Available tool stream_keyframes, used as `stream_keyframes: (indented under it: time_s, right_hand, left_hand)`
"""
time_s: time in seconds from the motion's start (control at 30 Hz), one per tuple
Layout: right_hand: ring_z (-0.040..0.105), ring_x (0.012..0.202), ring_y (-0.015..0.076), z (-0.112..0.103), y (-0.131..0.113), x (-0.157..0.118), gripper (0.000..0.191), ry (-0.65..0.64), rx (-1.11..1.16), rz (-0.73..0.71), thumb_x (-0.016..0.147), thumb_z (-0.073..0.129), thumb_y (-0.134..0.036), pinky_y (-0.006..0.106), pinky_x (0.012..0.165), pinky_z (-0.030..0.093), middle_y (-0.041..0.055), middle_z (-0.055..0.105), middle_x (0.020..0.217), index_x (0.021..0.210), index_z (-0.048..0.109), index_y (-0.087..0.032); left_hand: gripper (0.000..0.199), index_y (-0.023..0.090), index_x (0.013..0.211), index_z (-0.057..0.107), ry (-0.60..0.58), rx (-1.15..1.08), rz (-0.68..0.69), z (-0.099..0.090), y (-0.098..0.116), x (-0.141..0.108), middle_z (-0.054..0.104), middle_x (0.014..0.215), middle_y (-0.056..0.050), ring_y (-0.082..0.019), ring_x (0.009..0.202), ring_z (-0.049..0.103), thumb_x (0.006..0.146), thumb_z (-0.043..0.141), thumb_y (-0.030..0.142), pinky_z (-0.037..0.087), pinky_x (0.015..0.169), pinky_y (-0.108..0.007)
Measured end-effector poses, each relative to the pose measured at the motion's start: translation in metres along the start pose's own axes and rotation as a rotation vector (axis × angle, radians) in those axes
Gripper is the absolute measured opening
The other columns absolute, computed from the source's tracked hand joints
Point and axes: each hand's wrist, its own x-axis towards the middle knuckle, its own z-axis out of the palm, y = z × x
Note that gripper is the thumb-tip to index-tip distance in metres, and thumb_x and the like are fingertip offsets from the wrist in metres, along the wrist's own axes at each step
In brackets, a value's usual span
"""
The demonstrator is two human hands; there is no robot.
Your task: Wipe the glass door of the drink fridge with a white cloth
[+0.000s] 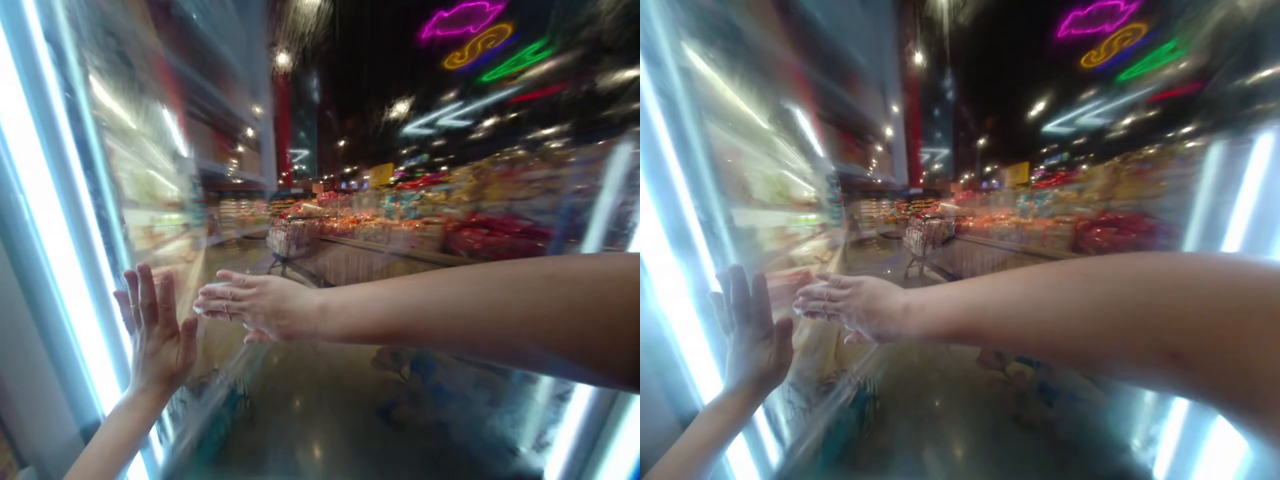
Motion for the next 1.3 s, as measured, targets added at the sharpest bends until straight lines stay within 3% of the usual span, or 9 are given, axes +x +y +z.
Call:
stream_keyframes:
  time_s: [0.13,0.2,0.27,0.4,0.6,0.73,0.97,1.13,1.3]
  right_hand:
    - [0.023,0.151,0.0302,0.007,0.021,-0.018,0.064,0.279,0.021,0.455,0.102,0.019,-0.037,0.046,0.121,0.027,0.011,0.031,0.166,0.152,0.043,-0.005]
    - [0.019,0.153,0.0313,0.02,0.003,-0.031,0.064,0.36,0.062,0.574,0.101,0.021,-0.037,0.046,0.123,0.026,0.0113,0.031,0.167,0.152,0.044,-0.005]
    - [0.012,0.158,0.0234,0.037,-0.044,-0.051,0.062,0.288,0.145,0.448,0.103,0.043,-0.035,0.043,0.13,0.018,0.0089,0.028,0.171,0.16,0.035,-0.011]
    - [0.006,0.16,0.0083,0.058,-0.12,-0.1,0.056,0.105,0.28,0.15,0.103,0.04,-0.023,0.029,0.133,0.012,-0.0088,0.033,0.17,0.159,0.04,-0.022]
    - [0.009,0.162,0.0145,0.057,-0.103,-0.154,0.061,0.285,0.471,0.564,0.104,0.034,-0.023,0.05,0.134,0.019,-0.0093,0.025,0.173,0.165,0.023,-0.025]
    - [0.007,0.16,0.0042,0.063,-0.126,-0.191,0.059,0.169,0.362,0.366,0.1,0.04,-0.018,0.027,0.129,0.032,-0.0135,0.032,0.169,0.159,0.04,-0.025]
    - [-0.01,0.162,0.0228,0.054,-0.087,-0.246,0.072,0.212,0.089,0.654,0.104,0.046,-0.037,0.051,0.135,0.001,0.0074,0.017,0.175,0.165,0.021,-0.008]
    - [0.0,0.163,0.0133,0.066,-0.134,-0.302,0.056,0.106,0.076,0.351,0.106,0.04,-0.039,0.035,0.136,0.002,-0.0144,0.023,0.173,0.161,0.038,-0.03]
    - [-0.004,0.163,0.0206,0.062,-0.134,-0.352,0.062,0.111,0.058,0.795,0.104,0.046,-0.037,0.051,0.136,0.005,0.0019,0.024,0.173,0.161,0.036,-0.017]
  left_hand:
    - [0.074,0.037,0.166,0.0,-0.063,-0.006,-0.041,0.007,0.013,-0.005,-0.014,0.176,-0.001,-0.029,0.16,-0.02,0.105,0.041,0.035,-0.014,0.129,-0.062]
    - [0.072,0.035,0.166,0.001,-0.092,-0.019,-0.091,0.012,0.023,-0.012,-0.011,0.177,-0.001,-0.028,0.159,-0.024,0.105,0.039,0.037,-0.014,0.13,-0.06]
    - [0.071,0.034,0.167,0.004,-0.123,-0.026,-0.11,0.017,0.033,-0.02,-0.007,0.177,-0.002,-0.027,0.159,-0.023,0.105,0.039,0.039,-0.014,0.13,-0.058]
    - [0.07,0.033,0.167,0.009,-0.194,-0.026,-0.084,0.023,0.053,-0.032,-0.005,0.177,-0.003,-0.028,0.16,-0.018,0.104,0.041,0.04,-0.014,0.13,-0.057]
    - [0.073,0.035,0.166,0.009,-0.223,0.003,-0.009,0.037,0.095,-0.032,-0.003,0.177,-0.001,-0.027,0.16,-0.019,0.103,0.045,0.038,-0.014,0.13,-0.058]
    - [0.083,0.038,0.165,0.001,-0.212,0.028,0.171,0.051,0.126,-0.029,-0.006,0.176,0.0,-0.028,0.161,-0.013,0.1,0.053,0.032,-0.009,0.131,-0.06]
    - [0.083,0.035,0.166,0.0,-0.12,0.007,0.323,0.067,0.173,-0.005,-0.018,0.174,0.007,-0.021,0.161,-0.019,0.101,0.052,0.034,-0.016,0.131,-0.05]
    - [0.081,0.034,0.166,0.004,-0.121,0.003,0.426,0.081,0.211,0.007,-0.014,0.175,0.007,-0.021,0.162,-0.017,0.101,0.051,0.041,-0.017,0.13,-0.051]
    - [0.085,0.033,0.166,0.005,-0.142,-0.009,0.485,0.094,0.253,0.01,-0.014,0.174,0.006,-0.021,0.162,-0.017,0.099,0.057,0.042,-0.016,0.13,-0.051]
